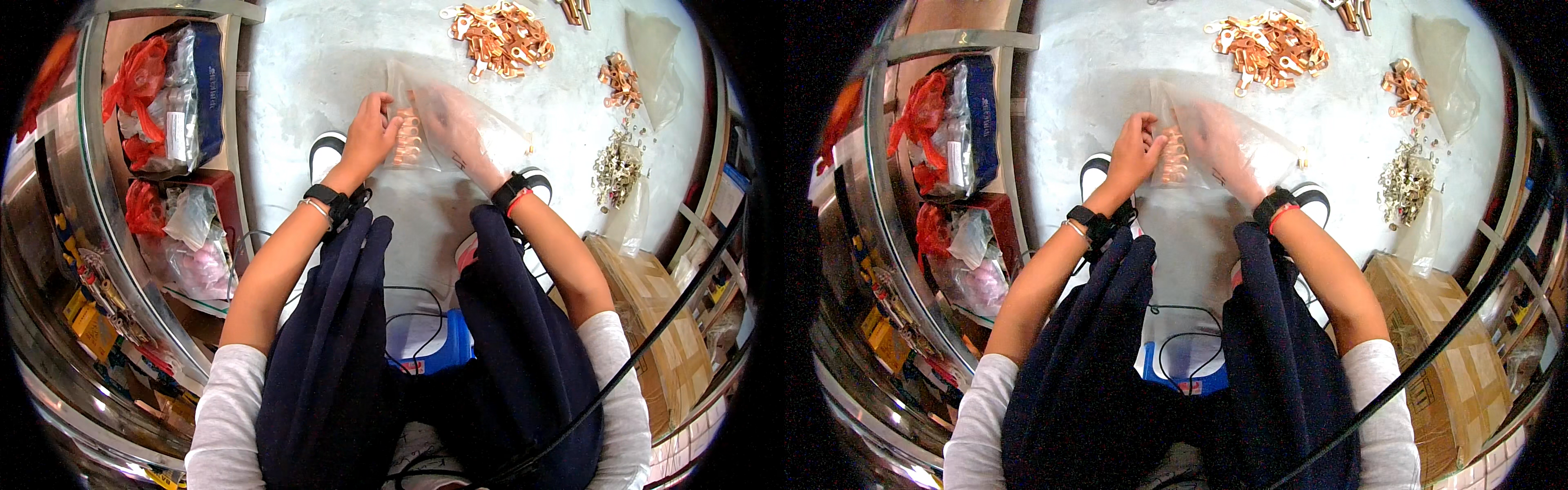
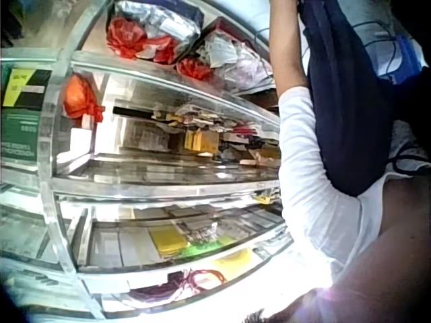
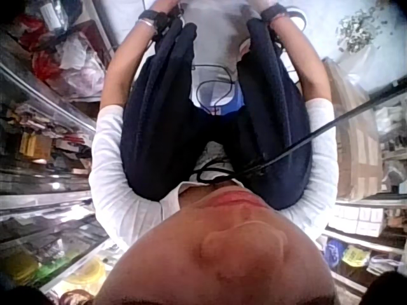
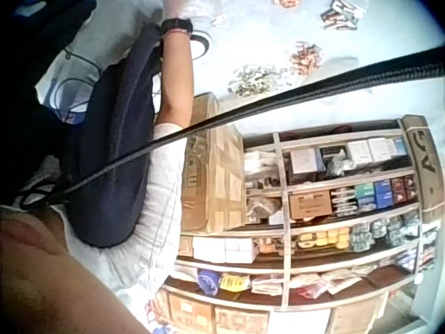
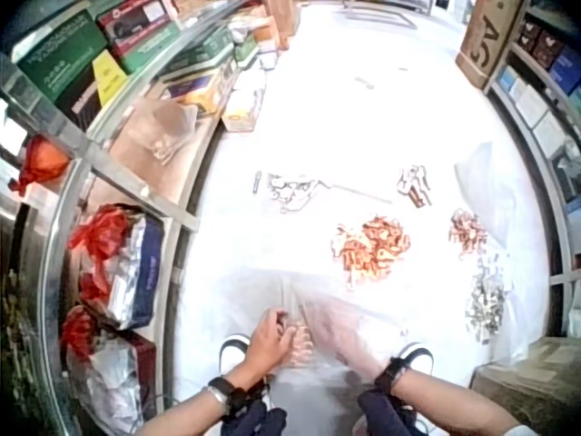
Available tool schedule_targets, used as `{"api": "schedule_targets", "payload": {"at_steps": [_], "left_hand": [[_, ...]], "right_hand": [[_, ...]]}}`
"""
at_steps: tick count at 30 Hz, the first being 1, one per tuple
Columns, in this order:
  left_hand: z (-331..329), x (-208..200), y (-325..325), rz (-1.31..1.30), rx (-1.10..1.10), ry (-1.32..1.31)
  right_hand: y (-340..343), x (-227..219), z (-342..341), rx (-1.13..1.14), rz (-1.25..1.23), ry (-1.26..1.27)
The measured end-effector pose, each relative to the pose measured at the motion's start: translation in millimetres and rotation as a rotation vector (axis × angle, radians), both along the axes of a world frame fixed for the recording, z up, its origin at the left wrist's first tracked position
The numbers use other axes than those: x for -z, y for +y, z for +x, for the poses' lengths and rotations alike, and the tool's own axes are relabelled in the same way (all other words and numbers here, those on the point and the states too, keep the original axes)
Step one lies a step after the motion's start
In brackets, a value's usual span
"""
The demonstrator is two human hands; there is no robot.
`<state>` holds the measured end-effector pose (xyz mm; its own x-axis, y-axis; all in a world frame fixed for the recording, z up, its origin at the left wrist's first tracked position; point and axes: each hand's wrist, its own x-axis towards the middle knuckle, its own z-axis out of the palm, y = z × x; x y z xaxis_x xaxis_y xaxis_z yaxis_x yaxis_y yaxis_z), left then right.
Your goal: Manually sort and place small metal hardware pieces into a plastic bag.
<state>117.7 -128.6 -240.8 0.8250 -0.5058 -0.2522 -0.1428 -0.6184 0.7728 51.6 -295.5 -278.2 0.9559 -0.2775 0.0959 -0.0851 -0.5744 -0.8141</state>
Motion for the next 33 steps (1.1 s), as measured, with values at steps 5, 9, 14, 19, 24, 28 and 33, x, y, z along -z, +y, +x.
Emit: {"api": "schedule_targets", "payload": {"at_steps": [5, 9, 14, 19, 24, 28, 33], "left_hand": [[0.9, 1.3, 1.2, 0.007, 0.005, -0.001], [1.0, 1.6, 1.6, 0.018, 0.02, -0.011], [1.3, 3.2, 2.0, 0.011, 0.023, -0.031], [1.0, 3.8, 1.9, 0.005, 0.017, -0.02], [0.5, 2.2, 1.2, -0.003, 0.009, -0.006], [1.1, 1.9, 1.4, 0.003, 0.028, -0.017], [-2.4, 1.6, 0.2, 0.042, 0.034, -0.061]], "right_hand": [[-5.7, -1.3, 6.7, -0.249, -0.208, 0.013], [-13.7, -7.2, 8.5, -0.39, -0.253, -0.09], [-16.9, -11.0, 10.7, -0.428, -0.185, 0.058], [-20.8, -5.9, 11.8, -0.418, -0.028, -0.003], [-31.2, -4.8, 15.5, -0.522, 0.111, 0.093], [-31.2, -1.4, 15.5, -0.502, 0.165, 0.093], [-33.5, 6.9, 14.9, -0.515, 0.14, 0.165]]}}
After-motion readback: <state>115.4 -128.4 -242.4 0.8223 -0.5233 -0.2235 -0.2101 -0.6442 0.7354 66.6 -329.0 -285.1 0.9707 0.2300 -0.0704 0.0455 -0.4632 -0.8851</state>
